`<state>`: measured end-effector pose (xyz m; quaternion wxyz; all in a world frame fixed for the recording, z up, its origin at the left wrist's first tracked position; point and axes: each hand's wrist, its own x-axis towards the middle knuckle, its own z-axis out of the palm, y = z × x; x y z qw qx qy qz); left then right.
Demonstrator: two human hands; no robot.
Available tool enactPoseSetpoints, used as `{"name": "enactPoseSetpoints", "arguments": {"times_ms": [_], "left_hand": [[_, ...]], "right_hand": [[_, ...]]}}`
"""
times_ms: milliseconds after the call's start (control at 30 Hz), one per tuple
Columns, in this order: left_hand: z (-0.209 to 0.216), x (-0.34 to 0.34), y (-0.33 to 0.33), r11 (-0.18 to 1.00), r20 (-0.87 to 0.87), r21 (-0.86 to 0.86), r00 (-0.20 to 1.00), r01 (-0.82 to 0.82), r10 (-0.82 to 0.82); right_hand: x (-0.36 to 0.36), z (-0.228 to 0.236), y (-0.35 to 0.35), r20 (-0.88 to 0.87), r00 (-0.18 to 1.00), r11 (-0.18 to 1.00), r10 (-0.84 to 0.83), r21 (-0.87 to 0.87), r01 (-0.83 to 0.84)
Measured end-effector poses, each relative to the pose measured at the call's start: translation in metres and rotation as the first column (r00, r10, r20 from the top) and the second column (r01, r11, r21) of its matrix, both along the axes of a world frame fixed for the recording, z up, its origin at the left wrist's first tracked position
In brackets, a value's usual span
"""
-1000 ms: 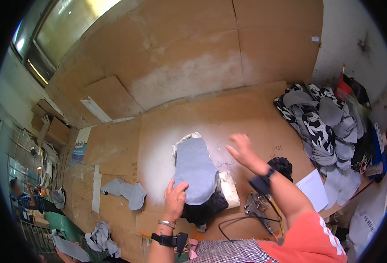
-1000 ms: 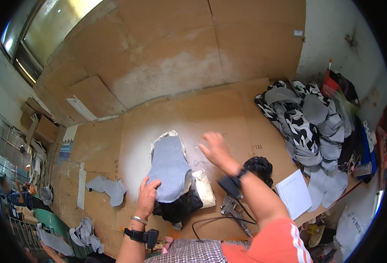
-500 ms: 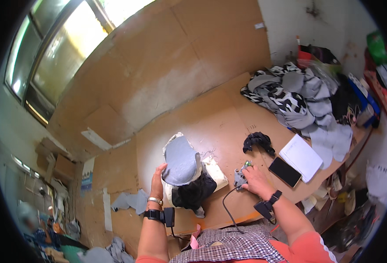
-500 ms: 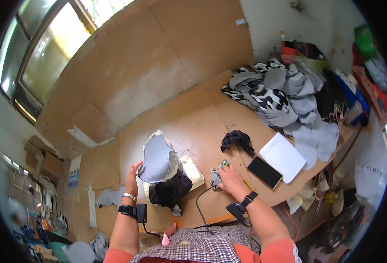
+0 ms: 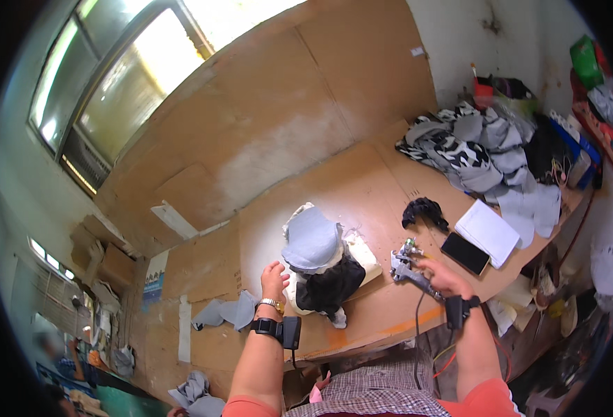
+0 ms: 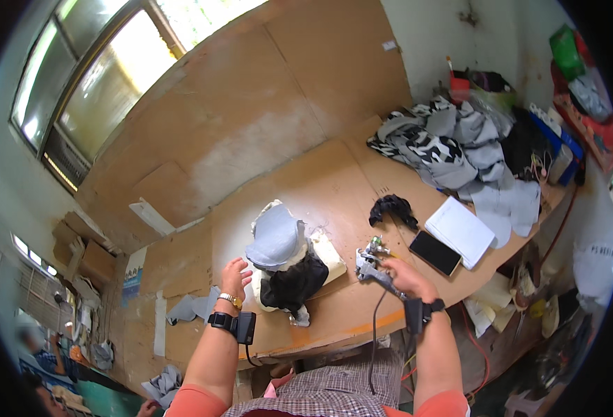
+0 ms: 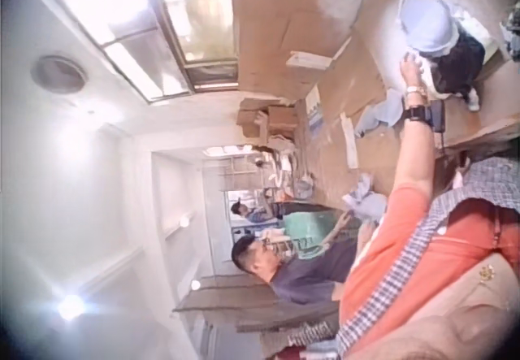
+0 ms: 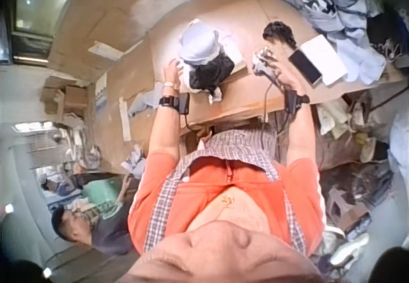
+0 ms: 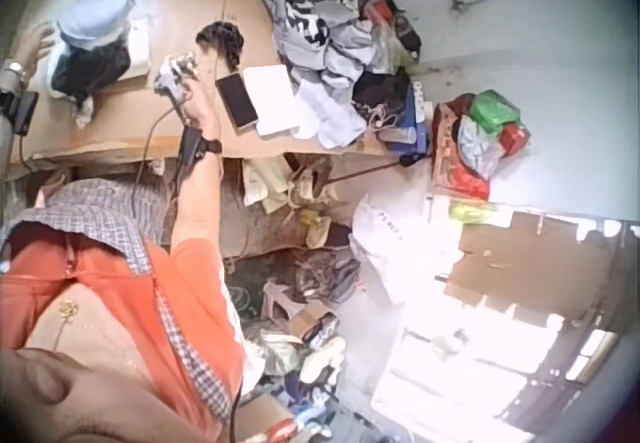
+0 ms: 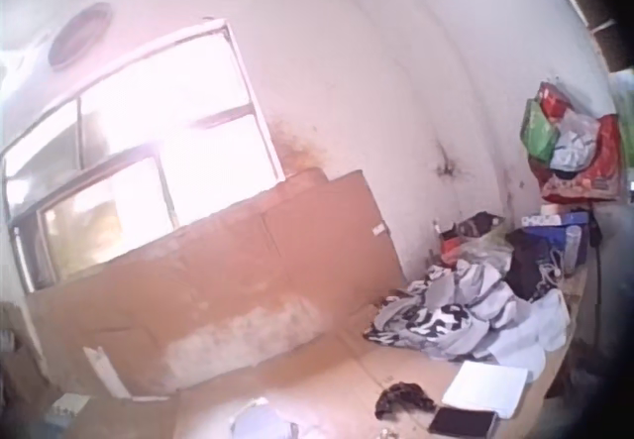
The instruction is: Gluing and assembling components of a shoe upper using a glue gun.
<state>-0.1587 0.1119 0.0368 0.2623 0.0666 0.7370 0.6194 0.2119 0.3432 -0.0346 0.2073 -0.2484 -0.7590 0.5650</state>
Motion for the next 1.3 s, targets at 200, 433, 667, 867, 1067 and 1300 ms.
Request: {"name": "enactPoseSetpoints", "arguments": {"times_ms": [200,433,667,867,1067,1300], "left_hand": [[-0.029,0.013,-0.001,0.998,-0.173,0.065,0.985,-0.001,0.012],[-0.034,0.035,0.004,0.998,-0.196,0.069,0.981,0.016,-0.002],[-0.023,0.037,0.002,0.986,-0.440,-0.123,0.885,0.109,-0.153],[0.011,0.055,0.018,0.903,-0.773,-0.428,0.530,-0.030,-0.349],[0.010,0.057,0.057,0.691,-0.611,-0.718,0.400,0.083,-0.683],[0.010,0.064,0.076,0.540,-0.459,-0.831,0.384,0.135,-0.802]], "right_hand": [[-0.038,0.140,-0.005,-0.005,0.989,0.882,0.146,0.454,-0.128],[-0.221,0.109,-0.077,0.207,0.977,0.357,0.042,0.910,-0.208],[-0.259,0.135,0.023,0.032,0.958,0.855,0.284,0.444,-0.268],[-0.204,0.228,0.152,-0.406,0.911,0.561,-0.076,0.738,0.375],[-0.121,0.126,0.164,-0.069,0.912,0.301,-0.404,0.931,0.204],[-0.118,0.012,-0.008,0.172,0.982,0.834,0.083,0.527,-0.162]]}}
